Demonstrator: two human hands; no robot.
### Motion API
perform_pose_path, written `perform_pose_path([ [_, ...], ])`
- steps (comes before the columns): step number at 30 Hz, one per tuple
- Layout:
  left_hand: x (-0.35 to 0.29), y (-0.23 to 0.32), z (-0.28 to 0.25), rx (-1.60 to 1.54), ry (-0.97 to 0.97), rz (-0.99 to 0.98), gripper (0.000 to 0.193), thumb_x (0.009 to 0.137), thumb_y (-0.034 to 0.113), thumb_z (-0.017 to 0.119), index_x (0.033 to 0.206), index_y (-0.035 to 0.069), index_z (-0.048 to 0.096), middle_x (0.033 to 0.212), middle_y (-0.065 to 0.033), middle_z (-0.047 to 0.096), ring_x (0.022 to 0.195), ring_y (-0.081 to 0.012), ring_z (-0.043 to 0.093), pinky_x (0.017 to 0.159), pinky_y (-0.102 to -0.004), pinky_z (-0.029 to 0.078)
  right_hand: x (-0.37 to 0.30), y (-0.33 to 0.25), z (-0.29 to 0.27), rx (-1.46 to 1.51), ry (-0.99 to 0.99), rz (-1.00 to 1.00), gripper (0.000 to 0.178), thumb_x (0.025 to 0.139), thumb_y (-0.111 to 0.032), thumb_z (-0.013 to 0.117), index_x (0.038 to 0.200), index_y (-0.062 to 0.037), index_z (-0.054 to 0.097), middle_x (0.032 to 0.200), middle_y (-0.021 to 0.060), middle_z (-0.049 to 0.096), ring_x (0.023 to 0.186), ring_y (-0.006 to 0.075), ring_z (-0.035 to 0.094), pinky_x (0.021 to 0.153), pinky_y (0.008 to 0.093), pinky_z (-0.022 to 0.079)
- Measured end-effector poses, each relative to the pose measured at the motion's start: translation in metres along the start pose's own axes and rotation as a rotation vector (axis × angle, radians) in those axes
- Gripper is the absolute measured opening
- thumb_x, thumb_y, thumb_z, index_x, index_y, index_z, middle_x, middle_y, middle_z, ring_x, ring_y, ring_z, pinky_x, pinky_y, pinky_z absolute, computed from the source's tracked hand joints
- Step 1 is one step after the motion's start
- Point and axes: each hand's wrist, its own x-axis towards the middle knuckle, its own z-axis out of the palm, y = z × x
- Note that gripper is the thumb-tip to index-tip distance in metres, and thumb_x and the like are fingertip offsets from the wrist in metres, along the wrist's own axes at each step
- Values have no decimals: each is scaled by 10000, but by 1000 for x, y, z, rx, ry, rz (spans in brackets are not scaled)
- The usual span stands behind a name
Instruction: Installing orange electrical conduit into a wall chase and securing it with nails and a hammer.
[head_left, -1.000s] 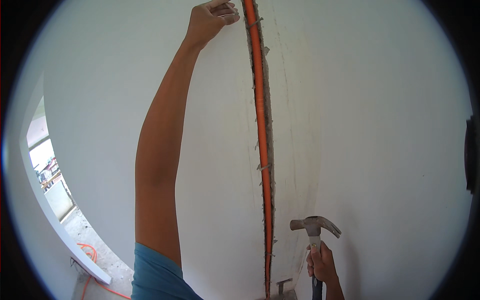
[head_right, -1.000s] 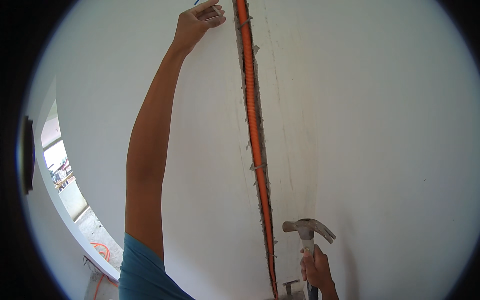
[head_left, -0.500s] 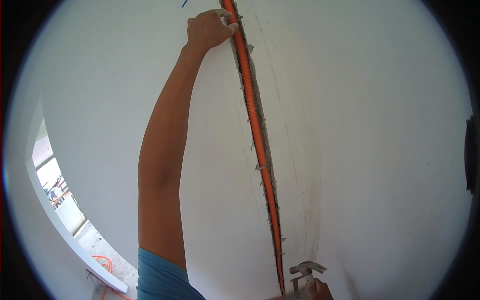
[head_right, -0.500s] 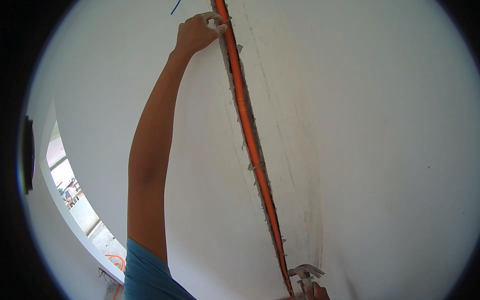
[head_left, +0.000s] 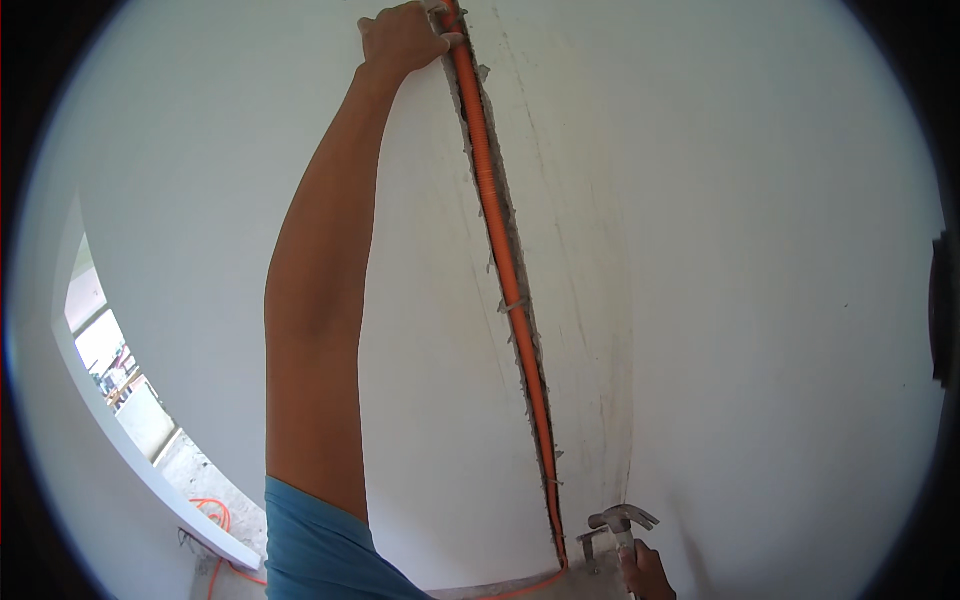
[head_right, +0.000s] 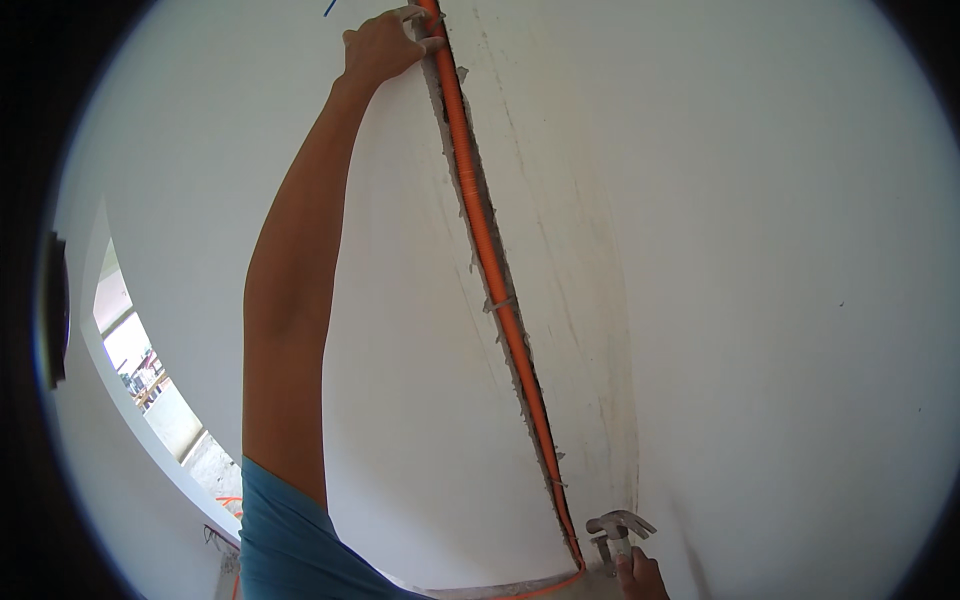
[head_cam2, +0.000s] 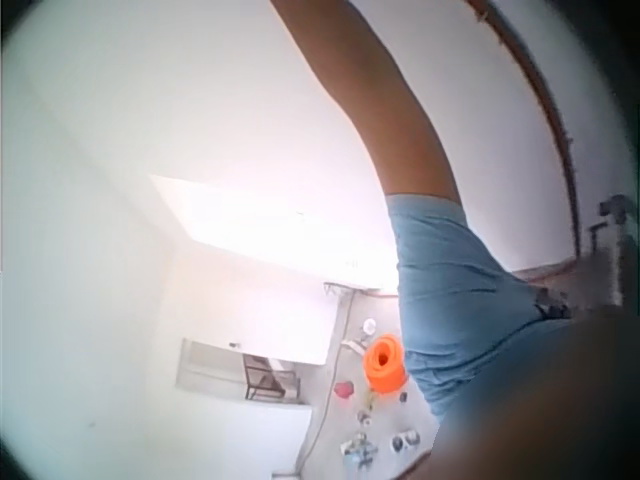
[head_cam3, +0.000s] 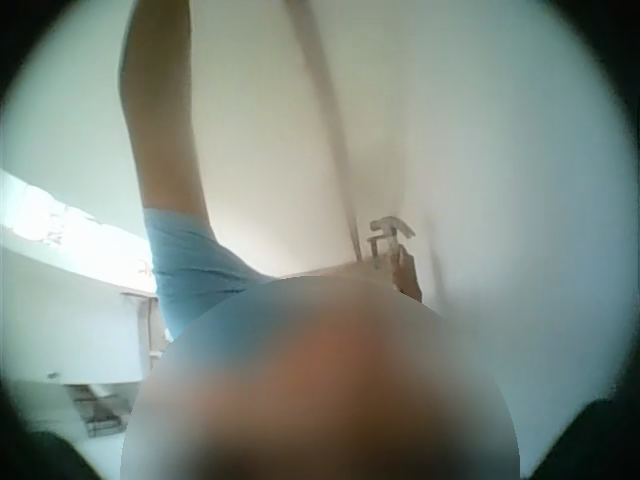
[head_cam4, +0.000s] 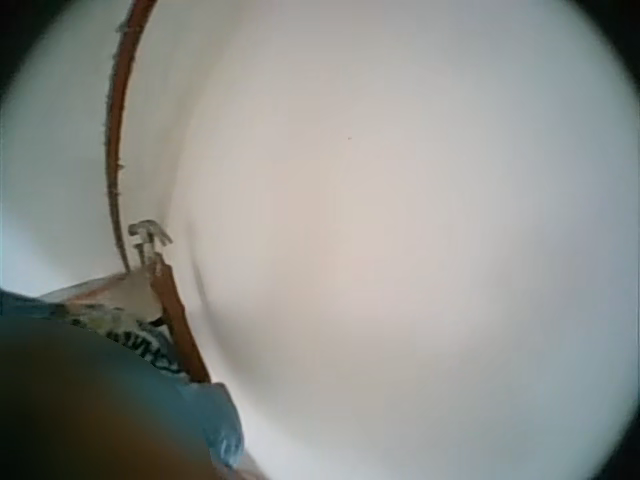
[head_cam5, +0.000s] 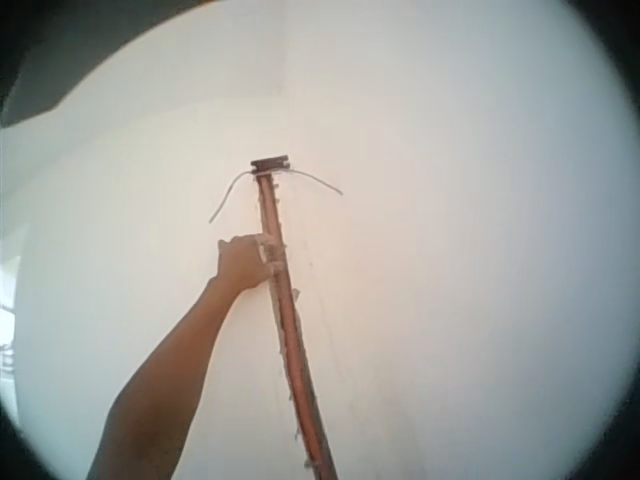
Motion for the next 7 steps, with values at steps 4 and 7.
perform_pose_path([
  [4,-47,34,-62,-47,62,25,279,895,162,607,1123,8,655,919,-169,690,929,-249,677,817,-356,530,28,50,21,-132,352,-405,290,953,-276,515,848,-6,500,550,116,542,465,243,570,474,390,447],
  [7,-87,27,-25,-530,322,67,265,927,215,576,1078,20,671,865,-140,689,866,-217,675,761,-347,522,14,32,17,-201,313,-367,310,939,-281,537,824,4,499,556,167,548,503,317,592,511,426,451],
])
